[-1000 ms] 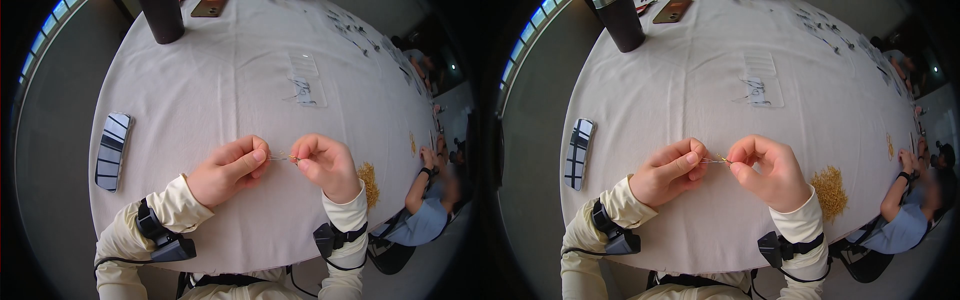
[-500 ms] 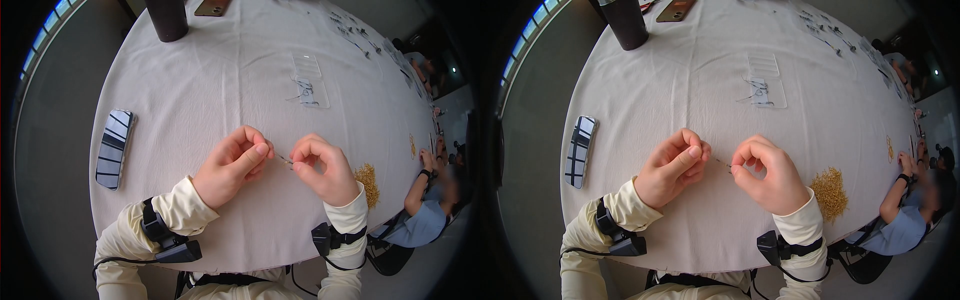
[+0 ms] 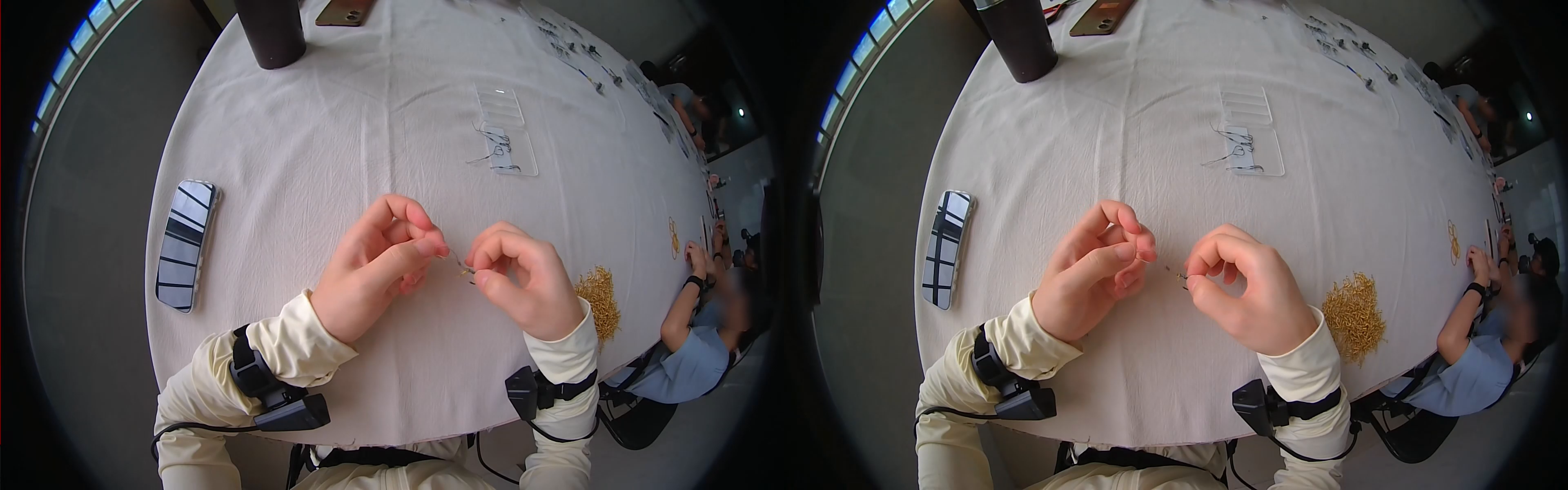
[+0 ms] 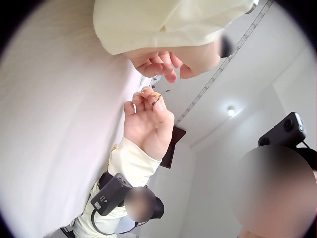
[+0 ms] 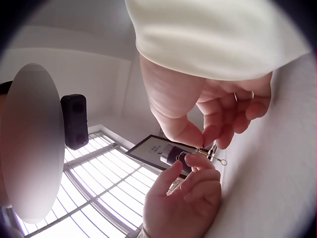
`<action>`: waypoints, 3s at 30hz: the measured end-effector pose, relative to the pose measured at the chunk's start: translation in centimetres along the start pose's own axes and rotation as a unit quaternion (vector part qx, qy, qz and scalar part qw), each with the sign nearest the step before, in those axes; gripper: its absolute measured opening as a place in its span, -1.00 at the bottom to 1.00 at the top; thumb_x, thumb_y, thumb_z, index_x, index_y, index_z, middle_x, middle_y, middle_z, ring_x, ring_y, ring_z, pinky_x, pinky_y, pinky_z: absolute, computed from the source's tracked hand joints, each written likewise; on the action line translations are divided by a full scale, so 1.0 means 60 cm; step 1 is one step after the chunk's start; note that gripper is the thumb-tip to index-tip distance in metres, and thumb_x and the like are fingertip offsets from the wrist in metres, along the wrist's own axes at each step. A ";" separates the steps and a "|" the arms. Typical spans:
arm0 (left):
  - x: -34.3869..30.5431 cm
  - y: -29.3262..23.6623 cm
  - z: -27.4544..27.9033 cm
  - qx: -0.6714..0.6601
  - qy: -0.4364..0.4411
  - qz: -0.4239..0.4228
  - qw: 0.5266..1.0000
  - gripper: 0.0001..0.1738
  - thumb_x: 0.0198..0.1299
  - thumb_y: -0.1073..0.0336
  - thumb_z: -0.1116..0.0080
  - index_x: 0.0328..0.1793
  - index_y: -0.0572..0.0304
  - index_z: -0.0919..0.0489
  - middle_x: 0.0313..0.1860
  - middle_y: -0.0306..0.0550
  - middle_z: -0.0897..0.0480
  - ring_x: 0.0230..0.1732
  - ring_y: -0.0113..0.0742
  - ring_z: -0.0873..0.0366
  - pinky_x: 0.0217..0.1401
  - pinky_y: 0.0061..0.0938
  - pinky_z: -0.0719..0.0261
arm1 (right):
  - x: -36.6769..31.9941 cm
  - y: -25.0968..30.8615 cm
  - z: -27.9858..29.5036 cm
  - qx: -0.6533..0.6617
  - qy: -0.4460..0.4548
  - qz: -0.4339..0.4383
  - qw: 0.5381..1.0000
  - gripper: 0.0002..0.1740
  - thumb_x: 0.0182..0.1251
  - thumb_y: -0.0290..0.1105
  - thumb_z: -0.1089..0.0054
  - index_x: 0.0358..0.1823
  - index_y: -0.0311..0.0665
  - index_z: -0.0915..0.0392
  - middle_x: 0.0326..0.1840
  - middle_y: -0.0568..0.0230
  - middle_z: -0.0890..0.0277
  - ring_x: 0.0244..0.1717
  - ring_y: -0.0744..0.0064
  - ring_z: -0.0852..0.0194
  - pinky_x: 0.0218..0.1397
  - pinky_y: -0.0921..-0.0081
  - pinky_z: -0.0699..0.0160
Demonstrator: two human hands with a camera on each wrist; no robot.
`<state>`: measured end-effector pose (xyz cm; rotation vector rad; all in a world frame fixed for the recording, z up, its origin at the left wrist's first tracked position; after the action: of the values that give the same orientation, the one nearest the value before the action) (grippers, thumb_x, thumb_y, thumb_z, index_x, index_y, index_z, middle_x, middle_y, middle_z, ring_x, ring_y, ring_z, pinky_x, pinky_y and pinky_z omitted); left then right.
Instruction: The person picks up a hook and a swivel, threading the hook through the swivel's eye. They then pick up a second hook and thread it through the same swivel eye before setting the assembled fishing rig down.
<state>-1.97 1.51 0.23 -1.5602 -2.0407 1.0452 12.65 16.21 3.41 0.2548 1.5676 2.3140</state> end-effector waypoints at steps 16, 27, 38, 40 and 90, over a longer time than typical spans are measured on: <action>-0.011 -0.004 -0.023 0.070 -0.035 0.038 0.996 -0.78 0.33 0.35 -0.15 0.07 0.18 -0.50 -0.29 -0.38 -0.49 -0.31 -0.68 -0.31 -0.27 -0.68 -0.28 | -0.004 0.008 0.006 0.016 -0.031 0.022 0.999 -0.97 0.18 -0.53 -0.18 -0.35 -0.31 -0.52 -0.29 0.37 -0.52 -0.27 0.56 -0.41 -0.18 0.56 -0.33; -0.010 0.008 -0.012 0.007 -0.051 0.020 0.998 -0.90 0.35 0.32 -0.12 -0.13 0.16 -0.53 -0.23 -0.30 -0.49 -0.36 -0.60 -0.28 -0.25 -0.61 -0.28 | 0.000 0.007 -0.004 0.012 -0.026 0.019 0.999 -0.96 0.17 -0.54 -0.19 -0.36 -0.32 -0.51 -0.29 0.36 -0.52 -0.28 0.55 -0.39 -0.20 0.56 -0.33; -0.019 0.009 -0.016 -0.155 0.062 0.146 0.975 -0.92 0.32 0.30 -0.06 -0.12 0.05 -0.51 -0.14 -0.22 -0.47 -0.25 -0.47 -0.26 -0.15 -0.52 -0.28 | 0.000 0.010 -0.005 -0.007 -0.010 0.035 0.999 -0.95 0.17 -0.56 -0.19 -0.37 -0.33 -0.49 -0.30 0.33 -0.51 -0.29 0.54 -0.40 -0.22 0.55 -0.33; -0.021 0.007 -0.019 -0.140 0.087 0.134 0.977 -0.90 0.36 0.25 -0.06 -0.10 0.03 -0.52 -0.15 -0.26 -0.46 -0.24 -0.47 -0.26 -0.15 -0.52 -0.27 | -0.001 0.011 -0.003 0.001 -0.008 0.040 0.999 -0.95 0.17 -0.56 -0.19 -0.37 -0.33 -0.50 -0.31 0.34 -0.51 -0.29 0.54 -0.40 -0.22 0.55 -0.32; -0.017 0.001 -0.027 0.239 -0.004 -0.023 0.971 -0.90 0.29 0.43 -0.16 -0.15 0.23 -0.48 -0.21 -0.22 -0.58 -0.27 -0.61 -0.41 -0.24 -0.63 -0.38 | -0.005 0.011 -0.001 0.043 -0.004 0.027 0.999 -0.92 0.14 -0.54 -0.24 -0.32 -0.28 -0.57 -0.21 0.37 -0.56 -0.26 0.53 -0.48 -0.19 0.57 -0.34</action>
<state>-0.51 1.08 1.40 -1.2510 -1.6524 1.3963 12.82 15.81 4.03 0.3314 1.6782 2.2864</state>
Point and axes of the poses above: each hand's wrist, its own x-axis towards the middle knuckle, its own z-axis out of the back of the hand, y = z × x, the point moved 1 cm from there along x, towards the middle knuckle
